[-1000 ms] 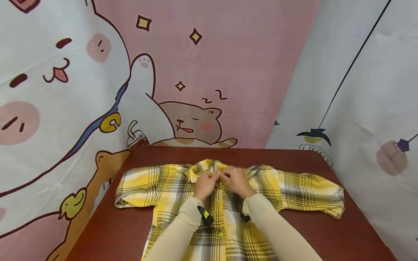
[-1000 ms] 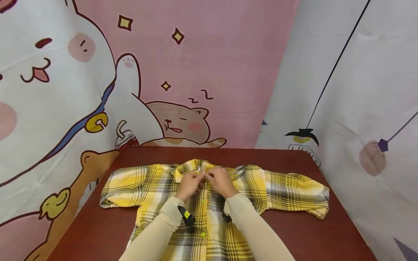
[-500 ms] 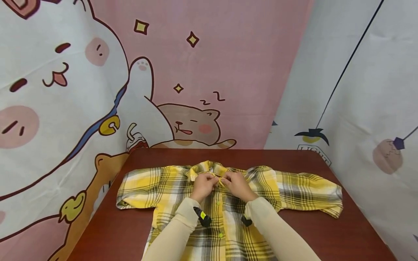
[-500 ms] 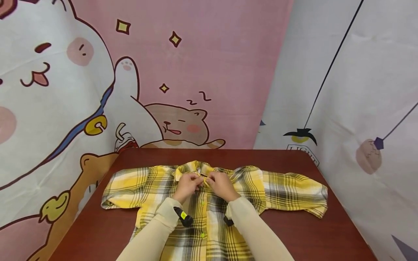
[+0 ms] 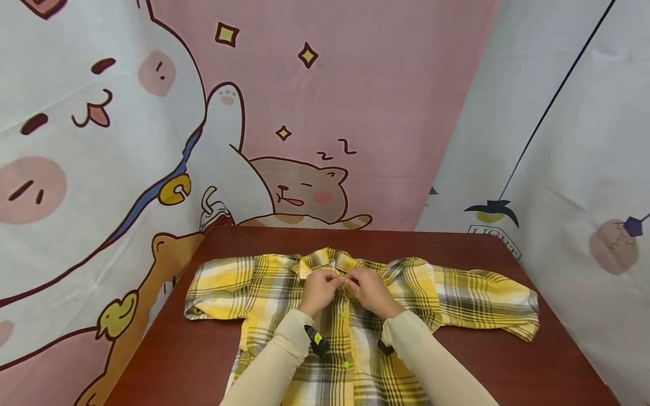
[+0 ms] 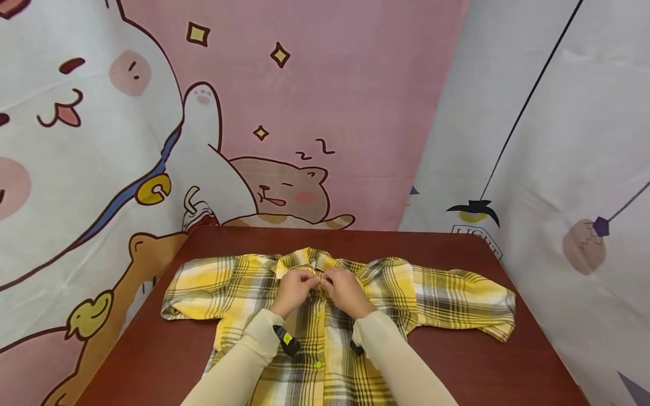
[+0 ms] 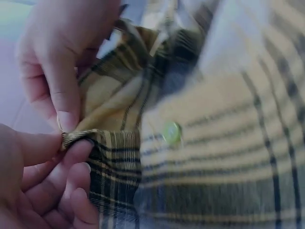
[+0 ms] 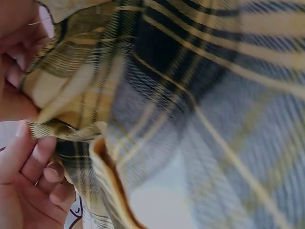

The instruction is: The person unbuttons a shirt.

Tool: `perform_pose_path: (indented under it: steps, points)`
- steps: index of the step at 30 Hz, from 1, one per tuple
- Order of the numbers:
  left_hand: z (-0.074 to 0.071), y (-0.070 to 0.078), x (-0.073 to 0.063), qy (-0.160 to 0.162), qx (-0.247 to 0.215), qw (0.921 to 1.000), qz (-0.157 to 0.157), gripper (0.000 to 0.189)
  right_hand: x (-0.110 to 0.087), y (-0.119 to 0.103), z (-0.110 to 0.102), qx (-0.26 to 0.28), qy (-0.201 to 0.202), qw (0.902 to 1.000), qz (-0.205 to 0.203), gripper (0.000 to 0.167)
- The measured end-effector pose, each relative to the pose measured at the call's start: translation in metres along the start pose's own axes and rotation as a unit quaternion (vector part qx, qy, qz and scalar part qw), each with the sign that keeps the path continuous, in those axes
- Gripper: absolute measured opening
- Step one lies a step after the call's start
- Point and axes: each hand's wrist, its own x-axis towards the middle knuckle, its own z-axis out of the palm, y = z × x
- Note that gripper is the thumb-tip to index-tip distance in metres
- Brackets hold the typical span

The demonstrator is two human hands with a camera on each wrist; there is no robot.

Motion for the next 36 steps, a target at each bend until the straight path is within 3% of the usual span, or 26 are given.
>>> perform_pose_path:
  steps: [2,5,10,16,22,26,31,36]
  points:
    - [0.000,-0.001,0.002,-0.006,-0.050,0.9982,-0.032,0.019,-0.002,0.000,0.001,-0.002,0.015,0.9999,0.001,0.007]
    - [0.001,-0.005,0.004,-0.016,-0.131,0.9894,-0.060,0.018,-0.005,-0.001,0.004,0.011,0.042,0.9991,-0.001,0.006]
    - [0.003,-0.012,0.006,-0.015,-0.213,0.9740,-0.076,0.016,-0.009,-0.002,0.007,0.045,0.081,0.9957,-0.005,0.006]
    - [0.004,-0.008,0.004,-0.012,-0.211,0.9743,-0.078,0.014,-0.010,0.000,0.009,0.096,0.099,0.9904,0.011,0.007]
    - [0.004,-0.004,0.003,0.000,-0.204,0.9753,-0.083,0.014,-0.010,0.003,0.010,0.099,0.106,0.9893,0.016,0.007]
    - [0.004,-0.006,0.003,-0.005,-0.231,0.9687,-0.091,0.016,-0.010,0.002,0.010,0.096,0.115,0.9886,0.015,0.008]
    - [0.003,-0.006,0.001,-0.025,-0.280,0.9532,-0.111,0.018,-0.011,0.002,0.012,0.082,0.143,0.9862,0.001,0.010]
    - [0.001,-0.002,0.000,-0.031,-0.262,0.9565,-0.124,0.016,-0.014,-0.001,0.014,0.075,0.158,0.9845,0.007,0.010]
